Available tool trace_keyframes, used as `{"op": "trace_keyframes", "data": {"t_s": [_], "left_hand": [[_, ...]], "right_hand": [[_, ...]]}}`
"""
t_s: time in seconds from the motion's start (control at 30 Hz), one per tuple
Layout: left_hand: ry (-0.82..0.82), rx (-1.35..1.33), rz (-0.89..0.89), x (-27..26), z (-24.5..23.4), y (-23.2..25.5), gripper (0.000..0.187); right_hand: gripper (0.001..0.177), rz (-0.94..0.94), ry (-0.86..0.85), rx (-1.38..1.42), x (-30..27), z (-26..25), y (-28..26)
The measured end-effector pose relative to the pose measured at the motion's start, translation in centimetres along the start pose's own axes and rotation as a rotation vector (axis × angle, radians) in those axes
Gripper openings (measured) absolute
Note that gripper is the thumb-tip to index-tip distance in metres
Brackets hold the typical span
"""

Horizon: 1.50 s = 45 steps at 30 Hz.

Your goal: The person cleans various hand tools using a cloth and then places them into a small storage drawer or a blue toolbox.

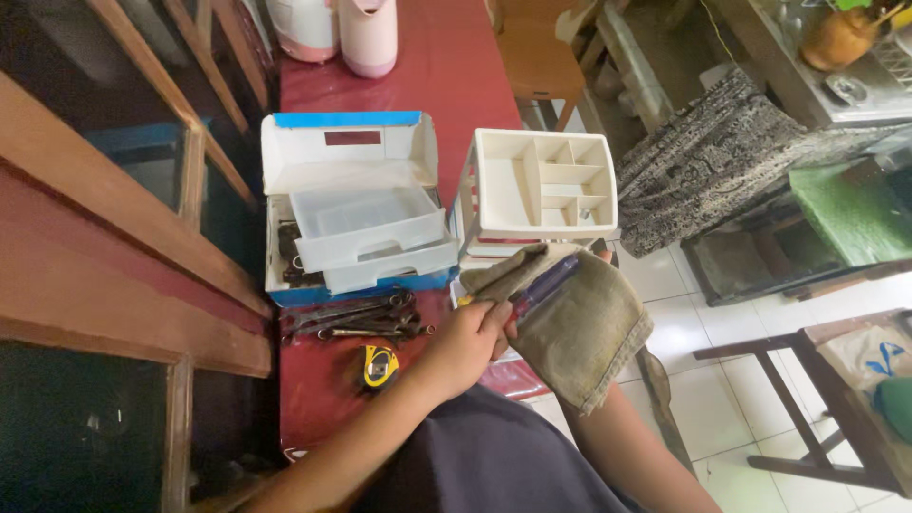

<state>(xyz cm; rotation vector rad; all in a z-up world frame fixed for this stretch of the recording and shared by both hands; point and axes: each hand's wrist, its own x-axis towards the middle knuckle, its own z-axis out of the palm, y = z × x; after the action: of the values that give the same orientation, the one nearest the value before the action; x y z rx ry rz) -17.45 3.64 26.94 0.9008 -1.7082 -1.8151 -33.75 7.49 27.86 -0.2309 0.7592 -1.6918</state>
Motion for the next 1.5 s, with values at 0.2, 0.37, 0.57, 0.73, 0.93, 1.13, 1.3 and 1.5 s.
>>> {"op": "trace_keyframes", "data": {"t_s": [0.2,0.37,0.57,0.73,0.93,1.13,1.3,1.5], "left_hand": [[0.054,0.170,0.077,1.5,0.4,-3.2,0.041],[-0.013,0.177,0.309,2.4,-0.9,-3.3,0.036],[-0.155,0.381,0.610,1.7,-2.7,-2.1,0.042],[-0.149,0.376,0.643,1.6,-4.4,-1.5,0.038],[-0.143,0.364,0.655,0.0,-5.1,-1.3,0.035],[-0.132,0.328,0.640,0.3,-5.4,0.2,0.031],[-0.073,0.155,0.457,-0.6,-5.5,1.2,0.028],[0.031,0.346,0.593,-1.5,-5.6,2.6,0.027]], "right_hand": [[0.040,-0.443,-0.051,-1.076,0.4,-2.6,2.6],[0.024,-0.409,0.101,-0.396,-0.2,-0.1,3.1],[0.028,-0.652,0.090,-0.639,-1.5,2.0,3.2],[0.034,-0.458,-0.111,-0.767,-1.6,2.0,4.3],[0.041,-0.361,-0.231,-0.738,-2.5,2.1,4.9],[0.053,-0.483,-0.308,-0.617,-3.5,2.9,3.7],[0.050,-0.444,-0.332,-0.497,-4.2,5.4,2.2],[0.039,-0.361,-0.449,-0.343,-4.4,7.5,0.8]]}}
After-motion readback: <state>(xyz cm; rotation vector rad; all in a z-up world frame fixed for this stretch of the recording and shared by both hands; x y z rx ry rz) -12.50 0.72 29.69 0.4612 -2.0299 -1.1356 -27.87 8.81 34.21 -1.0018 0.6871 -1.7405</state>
